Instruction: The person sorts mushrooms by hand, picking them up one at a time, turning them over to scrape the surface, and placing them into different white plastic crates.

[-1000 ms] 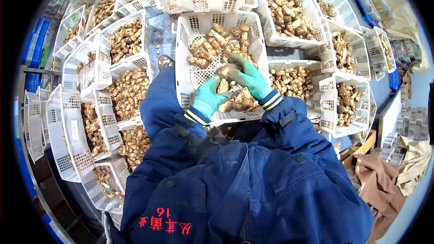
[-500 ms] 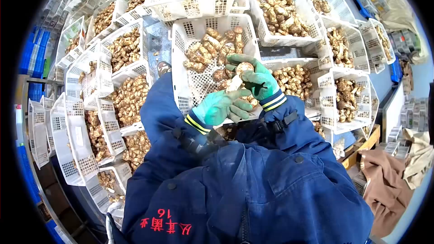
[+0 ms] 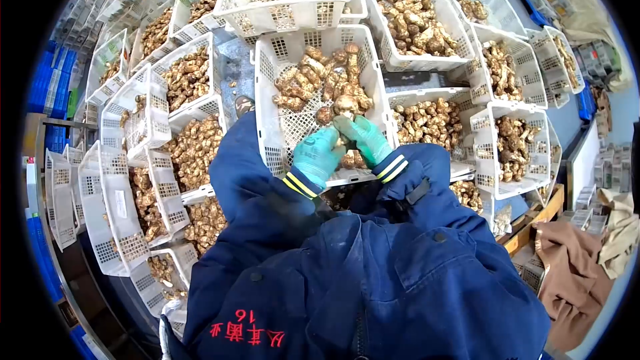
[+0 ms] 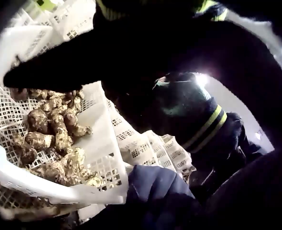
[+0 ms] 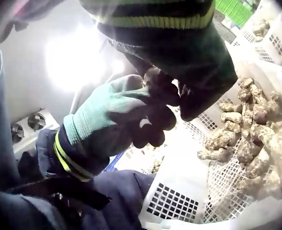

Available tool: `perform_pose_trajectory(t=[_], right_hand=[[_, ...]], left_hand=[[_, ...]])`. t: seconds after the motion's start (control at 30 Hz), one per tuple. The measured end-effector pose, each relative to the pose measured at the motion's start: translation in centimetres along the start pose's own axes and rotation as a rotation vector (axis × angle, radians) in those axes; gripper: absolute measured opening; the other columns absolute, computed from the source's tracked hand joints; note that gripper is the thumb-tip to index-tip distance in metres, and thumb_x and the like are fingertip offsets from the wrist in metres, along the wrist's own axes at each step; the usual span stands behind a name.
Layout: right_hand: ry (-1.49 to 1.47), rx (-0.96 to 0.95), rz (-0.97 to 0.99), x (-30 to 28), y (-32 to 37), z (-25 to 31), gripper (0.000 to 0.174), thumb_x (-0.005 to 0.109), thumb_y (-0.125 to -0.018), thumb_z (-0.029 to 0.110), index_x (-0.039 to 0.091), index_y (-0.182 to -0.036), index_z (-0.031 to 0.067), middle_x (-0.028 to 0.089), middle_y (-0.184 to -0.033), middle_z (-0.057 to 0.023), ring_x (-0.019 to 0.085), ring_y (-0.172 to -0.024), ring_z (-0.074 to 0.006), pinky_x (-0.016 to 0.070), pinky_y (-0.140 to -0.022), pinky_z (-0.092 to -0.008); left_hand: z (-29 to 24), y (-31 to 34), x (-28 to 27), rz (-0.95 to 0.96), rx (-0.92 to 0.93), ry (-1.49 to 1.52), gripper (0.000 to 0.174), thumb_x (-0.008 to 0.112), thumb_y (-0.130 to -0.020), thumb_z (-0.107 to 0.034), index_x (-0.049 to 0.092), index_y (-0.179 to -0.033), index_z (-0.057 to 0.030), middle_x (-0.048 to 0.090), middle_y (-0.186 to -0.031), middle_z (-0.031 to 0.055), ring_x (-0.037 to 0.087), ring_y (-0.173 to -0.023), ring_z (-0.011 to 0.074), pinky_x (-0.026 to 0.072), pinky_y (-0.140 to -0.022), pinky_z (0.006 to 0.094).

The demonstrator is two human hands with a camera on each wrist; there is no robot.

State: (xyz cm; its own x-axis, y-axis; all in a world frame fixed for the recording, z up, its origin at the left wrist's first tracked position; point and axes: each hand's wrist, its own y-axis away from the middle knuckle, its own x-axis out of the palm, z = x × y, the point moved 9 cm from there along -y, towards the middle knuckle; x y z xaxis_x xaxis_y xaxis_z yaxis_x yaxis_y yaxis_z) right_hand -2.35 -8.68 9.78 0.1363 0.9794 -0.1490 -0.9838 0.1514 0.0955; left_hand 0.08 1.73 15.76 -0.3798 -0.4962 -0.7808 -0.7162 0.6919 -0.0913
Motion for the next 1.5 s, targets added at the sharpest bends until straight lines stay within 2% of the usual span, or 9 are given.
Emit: perform_pose_trajectory(t=[0.07,0.2,0.6,0.83,1.03,1.23,1.37,1.43,1.5], right_hand=[[0.666,-0.294,-0.076,-0.8,0.8,1.9,0.021,0.051,-0.09,0.013,0.066,-0.105,0.0154,0.053,-0.075,-0.0086,0.055,-0.068,-0.024,0.0444,-0.058,-0.032],[-0.376,0.411,-0.154,-5.1,1.2,-3.9,0.018,0.057,-0.088,0.018,0.067,-0.098,0.0061,0.062,-0.08,-0.0066,0.06,-0.066,-0.0132,0.0495,-0.053,-0.0268],[-0.775,0.358,-0.293,-13.1,2.2,-3.0,0.038,0.051,-0.092,0.022,0.054,-0.115,-0.0082,0.065,-0.099,-0.0156,0.066,-0.084,-0.0236,0.0563,-0.067,-0.0313],[-1.249,0.335,-0.043,-12.2,0.5,-1.7,0.052,0.038,-0.098,0.027,0.034,-0.134,-0.0097,0.061,-0.108,-0.0236,0.065,-0.091,-0.0292,0.0579,-0.071,-0.0313],[-1.031,0.347,-0.093,-12.8,0.5,-1.8,0.054,0.053,-0.09,0.018,0.036,-0.133,-0.0092,0.062,-0.106,-0.02,0.065,-0.093,-0.0251,0.0571,-0.074,-0.0288],[-0.808,0.392,-0.107,-13.7,0.3,0.1,0.048,0.054,-0.088,0.014,0.043,-0.129,-0.009,0.06,-0.111,-0.0204,0.064,-0.097,-0.0244,0.0562,-0.069,-0.0276],[0.08,-0.077,-0.093,-17.3,2.0,4.0,0.063,0.039,-0.093,0.05,0.055,-0.119,-0.0049,0.059,-0.117,-0.0185,0.062,-0.102,-0.0252,0.051,-0.082,-0.0328],[0.023,0.04,-0.156,-19.0,3.3,4.4,0.072,0.03,-0.092,0.059,0.059,-0.116,-0.0023,0.061,-0.116,-0.0174,0.061,-0.103,-0.0259,0.0464,-0.092,-0.0375],[-0.479,0.323,-0.33,-21.7,4.9,0.7,0.046,0.042,-0.096,0.038,0.057,-0.116,-0.0007,0.065,-0.107,-0.0175,0.065,-0.089,-0.0258,0.0524,-0.075,-0.0336]], left_hand=[[-0.2,0.0,0.7,0.037,0.02,-0.031,0.038,0.073,-0.075,-0.024,0.063,-0.106,-0.006,0.066,-0.094,0.0134,0.065,-0.082,0.0278,0.0514,-0.069,0.0334],[3.9,0.2,4.9,0.208,-0.107,0.498,0.037,0.069,-0.081,-0.031,0.063,-0.109,-0.0068,0.067,-0.097,0.0139,0.064,-0.089,0.0288,0.0505,-0.078,0.0326],[21.7,-9.2,5.6,0.478,-0.398,-0.634,0.072,0.062,-0.08,-0.039,0.037,-0.136,-0.0023,0.044,-0.136,0.018,0.043,-0.124,0.0345,0.0358,-0.102,0.0414],[22.7,-11.1,8.8,0.368,-0.321,-0.904,0.039,0.064,-0.076,-0.025,0.057,-0.112,-0.0141,0.056,-0.11,0.0045,0.051,-0.106,0.0229,0.0459,-0.083,0.0409],[26.5,-10.0,11.6,0.47,-0.375,-0.983,0.014,0.067,-0.076,-0.027,0.07,-0.089,-0.02,0.067,-0.09,0.0,0.065,-0.087,0.0193,0.0515,-0.066,0.0403],[26.5,-8.8,12.5,0.432,-0.336,-0.768,0.026,0.071,-0.07,-0.023,0.065,-0.093,-0.0121,0.065,-0.096,0.0082,0.061,-0.096,0.026,0.0501,-0.078,0.0411],[26.9,-7.3,12.2,0.354,-0.553,-0.376,0.045,0.068,-0.072,-0.025,0.057,-0.111,-0.0051,0.062,-0.105,0.0212,0.06,-0.099,0.0352,0.0469,-0.088,0.0405],[27.6,-6.8,12.1,0.382,-0.63,-0.394,0.048,0.071,-0.068,-0.027,0.059,-0.11,-0.005,0.063,-0.107,0.0199,0.062,-0.095,0.0333,0.048,-0.083,0.0418],[24.9,-7.1,11.4,0.479,-0.741,-0.274,0.042,0.073,-0.067,-0.025,0.063,-0.103,-0.0069,0.065,-0.104,0.017,0.063,-0.09,0.0304,0.0496,-0.077,0.0395]])
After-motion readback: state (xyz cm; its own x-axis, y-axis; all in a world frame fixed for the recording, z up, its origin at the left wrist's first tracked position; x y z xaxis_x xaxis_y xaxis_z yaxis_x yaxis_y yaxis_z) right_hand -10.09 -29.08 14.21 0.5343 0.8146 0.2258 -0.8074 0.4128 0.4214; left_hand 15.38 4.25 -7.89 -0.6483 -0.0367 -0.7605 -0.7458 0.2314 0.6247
